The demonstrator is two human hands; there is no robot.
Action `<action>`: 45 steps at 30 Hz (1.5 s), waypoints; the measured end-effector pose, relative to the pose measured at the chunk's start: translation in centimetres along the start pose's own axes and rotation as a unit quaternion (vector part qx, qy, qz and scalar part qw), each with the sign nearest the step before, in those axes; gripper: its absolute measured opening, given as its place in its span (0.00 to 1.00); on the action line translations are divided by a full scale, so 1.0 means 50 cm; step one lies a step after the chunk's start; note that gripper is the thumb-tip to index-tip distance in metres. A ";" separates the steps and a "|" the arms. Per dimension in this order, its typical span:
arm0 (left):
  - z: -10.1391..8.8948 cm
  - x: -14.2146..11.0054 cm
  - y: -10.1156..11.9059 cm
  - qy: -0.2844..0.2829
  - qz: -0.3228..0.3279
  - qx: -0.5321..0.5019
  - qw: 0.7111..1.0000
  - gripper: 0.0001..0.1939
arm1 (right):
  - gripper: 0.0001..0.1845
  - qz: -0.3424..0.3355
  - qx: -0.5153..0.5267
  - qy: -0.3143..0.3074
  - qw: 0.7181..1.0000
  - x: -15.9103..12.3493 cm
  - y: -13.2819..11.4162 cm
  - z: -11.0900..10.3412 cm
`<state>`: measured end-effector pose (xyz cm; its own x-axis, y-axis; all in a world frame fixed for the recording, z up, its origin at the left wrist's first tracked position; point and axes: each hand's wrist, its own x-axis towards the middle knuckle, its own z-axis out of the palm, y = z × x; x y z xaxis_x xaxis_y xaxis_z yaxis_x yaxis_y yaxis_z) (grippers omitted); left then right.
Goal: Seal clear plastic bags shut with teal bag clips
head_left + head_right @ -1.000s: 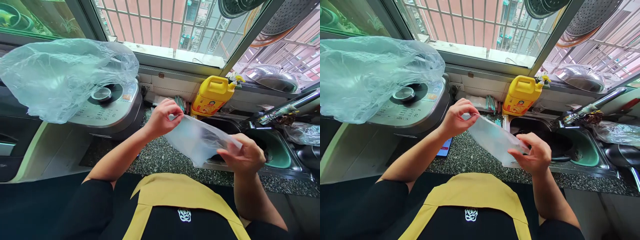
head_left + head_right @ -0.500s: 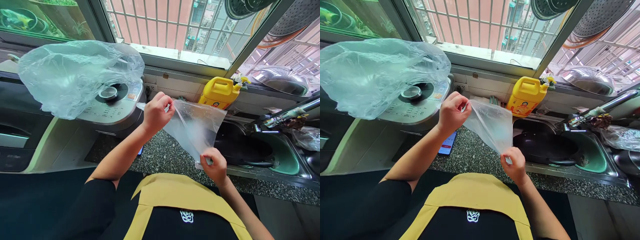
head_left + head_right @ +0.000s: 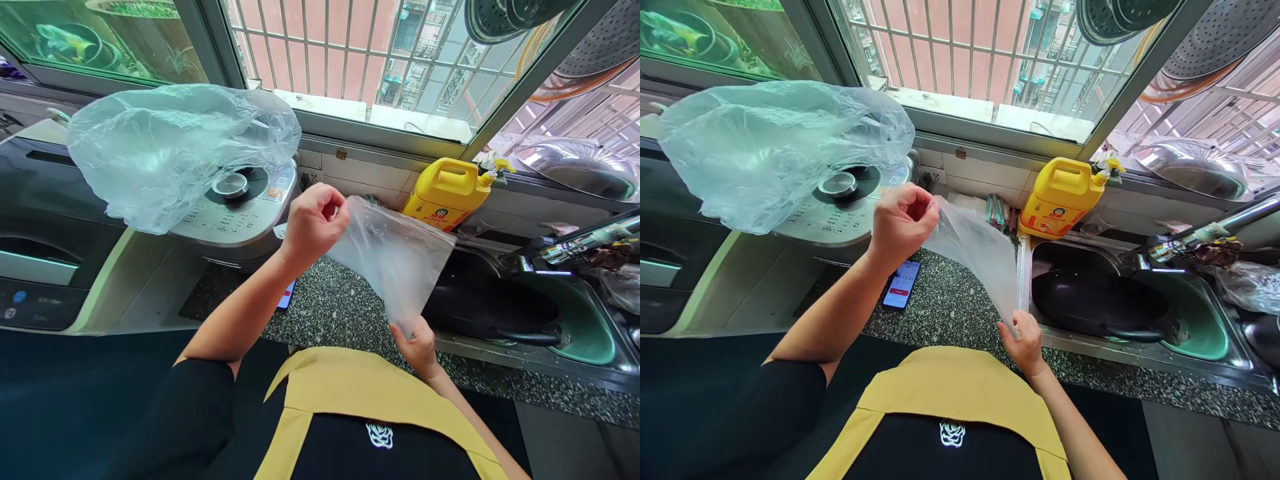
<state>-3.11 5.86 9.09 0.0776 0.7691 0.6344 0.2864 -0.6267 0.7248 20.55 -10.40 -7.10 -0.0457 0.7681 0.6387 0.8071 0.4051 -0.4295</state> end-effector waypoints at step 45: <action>0.056 -0.315 -0.290 -0.117 -0.333 0.221 0.909 0.14 | 0.11 0.330 0.604 -0.069 0.722 0.313 -0.120 -0.193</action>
<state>-5.80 3.18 -12.17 -0.0666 0.9976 -0.0176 0.6967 0.0591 0.7149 20.68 -5.57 11.61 -0.0123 0.9999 0.0062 -0.4193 0.0005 -0.9079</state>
